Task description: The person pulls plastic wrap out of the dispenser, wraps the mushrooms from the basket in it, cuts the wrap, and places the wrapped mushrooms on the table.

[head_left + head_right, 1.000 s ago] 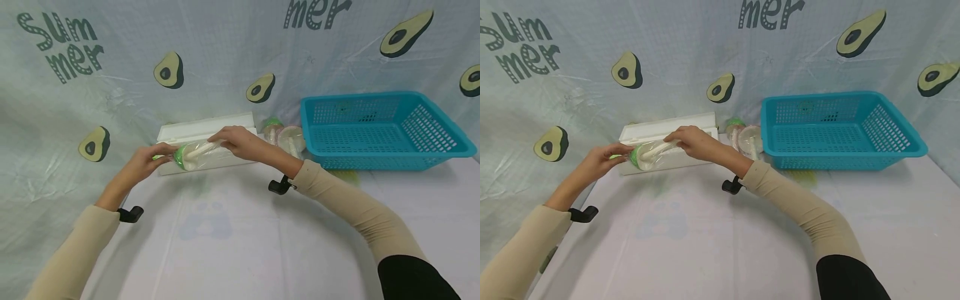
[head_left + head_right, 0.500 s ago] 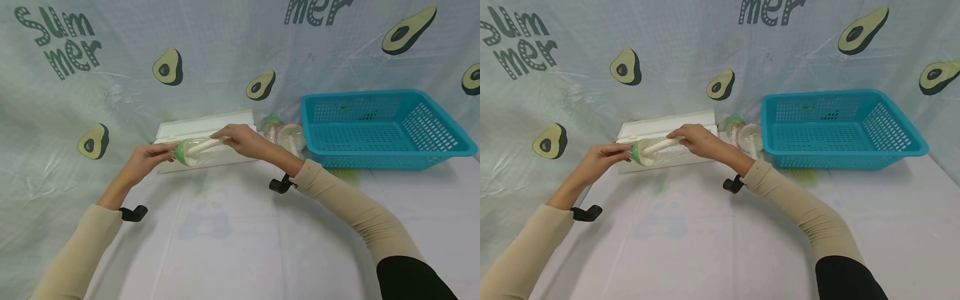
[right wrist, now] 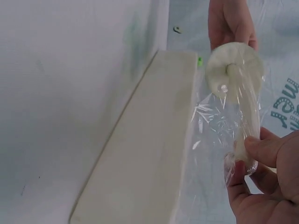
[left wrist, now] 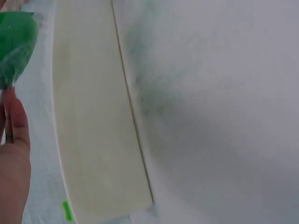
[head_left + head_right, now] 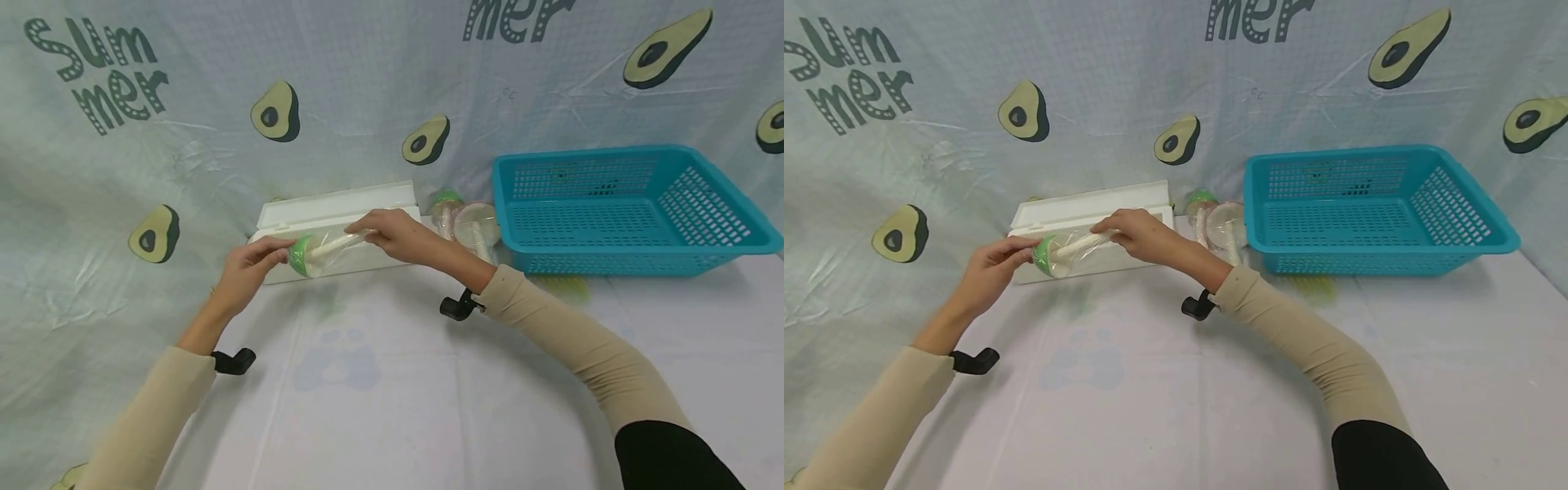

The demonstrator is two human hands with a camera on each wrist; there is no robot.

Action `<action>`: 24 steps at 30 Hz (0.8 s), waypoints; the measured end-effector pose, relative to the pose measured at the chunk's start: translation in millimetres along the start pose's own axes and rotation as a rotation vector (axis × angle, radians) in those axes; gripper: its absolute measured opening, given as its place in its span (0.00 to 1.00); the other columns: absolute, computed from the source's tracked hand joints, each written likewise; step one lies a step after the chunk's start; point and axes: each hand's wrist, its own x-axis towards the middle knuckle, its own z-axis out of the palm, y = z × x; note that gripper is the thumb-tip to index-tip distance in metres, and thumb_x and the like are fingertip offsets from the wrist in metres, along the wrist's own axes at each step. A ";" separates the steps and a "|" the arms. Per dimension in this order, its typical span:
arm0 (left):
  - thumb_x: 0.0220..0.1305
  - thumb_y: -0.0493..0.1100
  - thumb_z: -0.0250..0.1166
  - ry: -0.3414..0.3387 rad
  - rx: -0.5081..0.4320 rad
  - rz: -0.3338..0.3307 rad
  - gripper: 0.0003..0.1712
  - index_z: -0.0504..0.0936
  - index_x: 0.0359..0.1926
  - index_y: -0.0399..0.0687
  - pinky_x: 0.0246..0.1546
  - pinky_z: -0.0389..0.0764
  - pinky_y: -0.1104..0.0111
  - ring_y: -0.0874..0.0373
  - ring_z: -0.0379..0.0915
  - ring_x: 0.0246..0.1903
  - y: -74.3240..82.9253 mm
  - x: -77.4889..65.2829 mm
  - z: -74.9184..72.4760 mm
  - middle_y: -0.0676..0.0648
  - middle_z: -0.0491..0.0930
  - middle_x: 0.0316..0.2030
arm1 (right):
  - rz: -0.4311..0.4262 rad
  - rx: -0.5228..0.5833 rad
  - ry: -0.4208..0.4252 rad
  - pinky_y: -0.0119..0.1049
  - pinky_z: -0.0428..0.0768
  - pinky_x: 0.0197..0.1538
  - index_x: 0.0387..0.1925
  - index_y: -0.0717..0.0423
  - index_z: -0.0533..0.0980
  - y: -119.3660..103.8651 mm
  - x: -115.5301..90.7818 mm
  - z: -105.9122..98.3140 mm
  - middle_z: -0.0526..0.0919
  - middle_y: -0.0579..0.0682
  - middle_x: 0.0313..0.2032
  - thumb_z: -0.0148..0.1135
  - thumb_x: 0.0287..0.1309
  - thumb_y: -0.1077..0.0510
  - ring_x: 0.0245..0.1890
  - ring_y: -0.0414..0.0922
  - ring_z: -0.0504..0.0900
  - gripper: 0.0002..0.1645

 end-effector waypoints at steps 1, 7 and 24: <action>0.77 0.34 0.56 0.039 -0.042 0.002 0.15 0.82 0.57 0.34 0.49 0.79 0.75 0.63 0.79 0.44 -1.1 0.6 5.1 0.57 0.84 0.47 | 0.000 0.006 0.001 0.38 0.78 0.52 0.63 0.57 0.78 -0.4 0.0 0.7 0.82 0.55 0.57 0.57 0.71 0.67 0.52 0.48 0.81 0.21; 0.80 0.39 0.50 0.257 -0.237 -0.063 0.08 0.71 0.55 0.47 0.46 0.78 0.73 0.63 0.75 0.41 7.3 6.8 30.0 0.53 0.77 0.43 | 0.003 0.023 0.013 0.36 0.77 0.47 0.64 0.55 0.76 0.3 1.6 4.4 0.82 0.54 0.58 0.58 0.73 0.64 0.44 0.46 0.81 0.21; 0.55 0.21 0.71 0.177 0.288 0.078 0.44 0.58 0.68 0.31 0.57 0.69 0.69 0.48 0.65 0.56 -2.1 15.9 30.2 0.34 0.62 0.67 | 0.028 -0.066 0.014 0.35 0.80 0.46 0.62 0.53 0.76 -2.7 15.8 -5.3 0.79 0.52 0.59 0.72 0.61 0.62 0.42 0.48 0.81 0.28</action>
